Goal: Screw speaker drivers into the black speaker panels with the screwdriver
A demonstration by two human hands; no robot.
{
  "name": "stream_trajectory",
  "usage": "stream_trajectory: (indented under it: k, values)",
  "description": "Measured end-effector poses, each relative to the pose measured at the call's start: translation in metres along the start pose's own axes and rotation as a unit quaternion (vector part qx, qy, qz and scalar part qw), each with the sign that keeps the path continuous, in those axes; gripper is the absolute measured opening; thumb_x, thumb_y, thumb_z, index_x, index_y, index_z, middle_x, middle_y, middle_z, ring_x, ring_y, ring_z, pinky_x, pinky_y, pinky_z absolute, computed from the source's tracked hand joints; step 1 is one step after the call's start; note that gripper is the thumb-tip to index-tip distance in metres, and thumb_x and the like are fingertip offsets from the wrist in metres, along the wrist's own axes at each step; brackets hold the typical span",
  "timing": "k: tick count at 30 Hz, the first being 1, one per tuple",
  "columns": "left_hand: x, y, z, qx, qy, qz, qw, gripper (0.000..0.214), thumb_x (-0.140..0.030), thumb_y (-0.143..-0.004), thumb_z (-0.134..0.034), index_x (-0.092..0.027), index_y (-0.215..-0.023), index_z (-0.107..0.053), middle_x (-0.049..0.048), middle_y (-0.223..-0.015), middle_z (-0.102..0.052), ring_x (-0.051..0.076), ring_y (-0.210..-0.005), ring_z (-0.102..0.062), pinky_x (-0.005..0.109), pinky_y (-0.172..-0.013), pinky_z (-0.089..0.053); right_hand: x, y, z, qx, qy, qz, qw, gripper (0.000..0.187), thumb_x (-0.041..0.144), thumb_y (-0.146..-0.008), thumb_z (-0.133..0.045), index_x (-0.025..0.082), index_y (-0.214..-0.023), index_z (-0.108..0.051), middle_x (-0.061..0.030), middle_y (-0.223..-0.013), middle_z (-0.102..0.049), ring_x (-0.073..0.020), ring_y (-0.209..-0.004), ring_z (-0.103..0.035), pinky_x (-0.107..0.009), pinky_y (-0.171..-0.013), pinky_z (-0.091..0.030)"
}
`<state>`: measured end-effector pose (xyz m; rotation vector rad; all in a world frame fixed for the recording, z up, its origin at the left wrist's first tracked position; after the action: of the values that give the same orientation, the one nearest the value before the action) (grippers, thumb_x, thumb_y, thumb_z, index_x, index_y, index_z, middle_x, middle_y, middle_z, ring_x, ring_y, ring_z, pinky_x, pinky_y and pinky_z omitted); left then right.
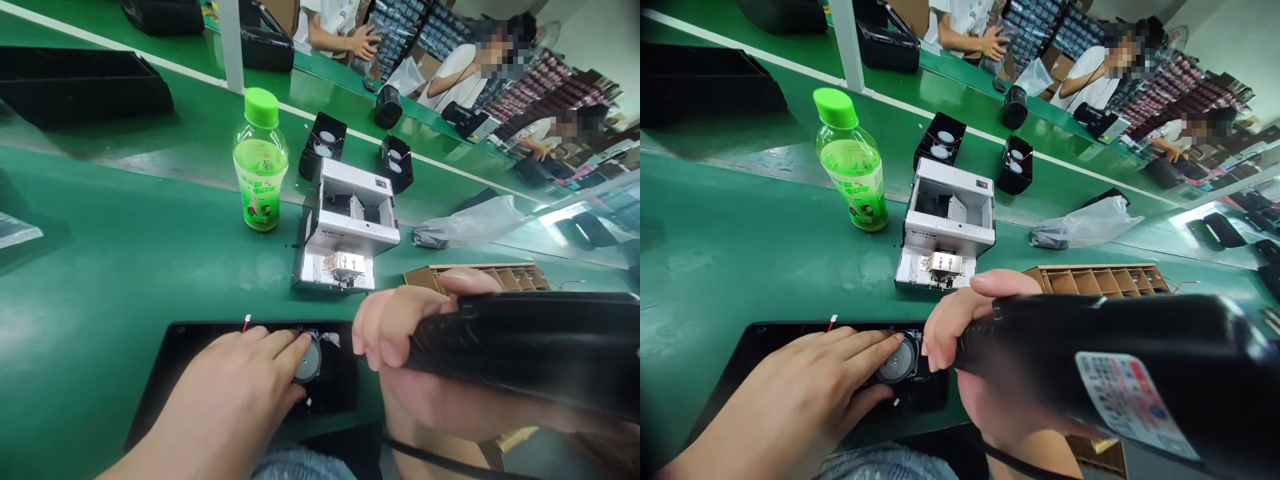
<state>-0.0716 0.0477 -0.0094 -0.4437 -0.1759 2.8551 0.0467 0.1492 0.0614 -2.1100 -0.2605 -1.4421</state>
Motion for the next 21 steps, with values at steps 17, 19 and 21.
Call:
stream_trajectory:
  k: [17,19,21]
  values:
    - [0.005,-0.002,-0.006,-0.023,0.013,-0.040,0.999,0.038,-0.029,-0.109,-0.046,-0.021,-0.114,-0.083,0.0090,-0.109,-0.089,0.031,-0.088,-0.086,0.044,-0.068,-0.069,-0.004,0.000,0.010,-0.013,-0.025,0.019,0.999,0.026,0.045,-0.107,-0.064,0.038,-0.130,-0.074,0.0003,-0.070,-0.071,-0.0211,-0.055,-0.064,-0.040,-0.053,-0.059]
    - [0.007,-0.004,-0.006,-0.015,0.030,-0.030,0.999,0.036,-0.028,-0.107,-0.048,-0.021,-0.114,-0.083,0.0084,-0.107,-0.089,0.032,-0.087,-0.086,0.044,-0.068,-0.069,-0.008,0.000,0.012,-0.012,-0.016,0.010,1.000,0.025,0.044,-0.109,-0.061,0.039,-0.130,-0.073,0.0000,-0.071,-0.072,-0.0214,-0.056,-0.064,-0.041,-0.054,-0.059]
    - [0.009,-0.005,-0.005,-0.008,0.048,-0.019,0.999,0.033,-0.026,-0.105,-0.052,-0.022,-0.115,-0.083,0.0077,-0.107,-0.089,0.032,-0.088,-0.086,0.046,-0.069,-0.069,-0.012,-0.002,0.008,0.012,-0.013,-0.003,1.000,0.026,0.042,-0.109,-0.059,0.040,-0.131,-0.072,-0.0007,-0.073,-0.073,-0.0227,-0.058,-0.066,-0.044,-0.056,-0.060]
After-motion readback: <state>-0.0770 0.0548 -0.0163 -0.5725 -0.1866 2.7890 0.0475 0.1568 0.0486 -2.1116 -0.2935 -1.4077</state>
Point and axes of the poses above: each hand's wrist, its own y-axis away from the middle knuckle, its own z-axis out of the back of the hand, x = y × z, the point moved 10 cm from there along -y, towards the middle knuckle
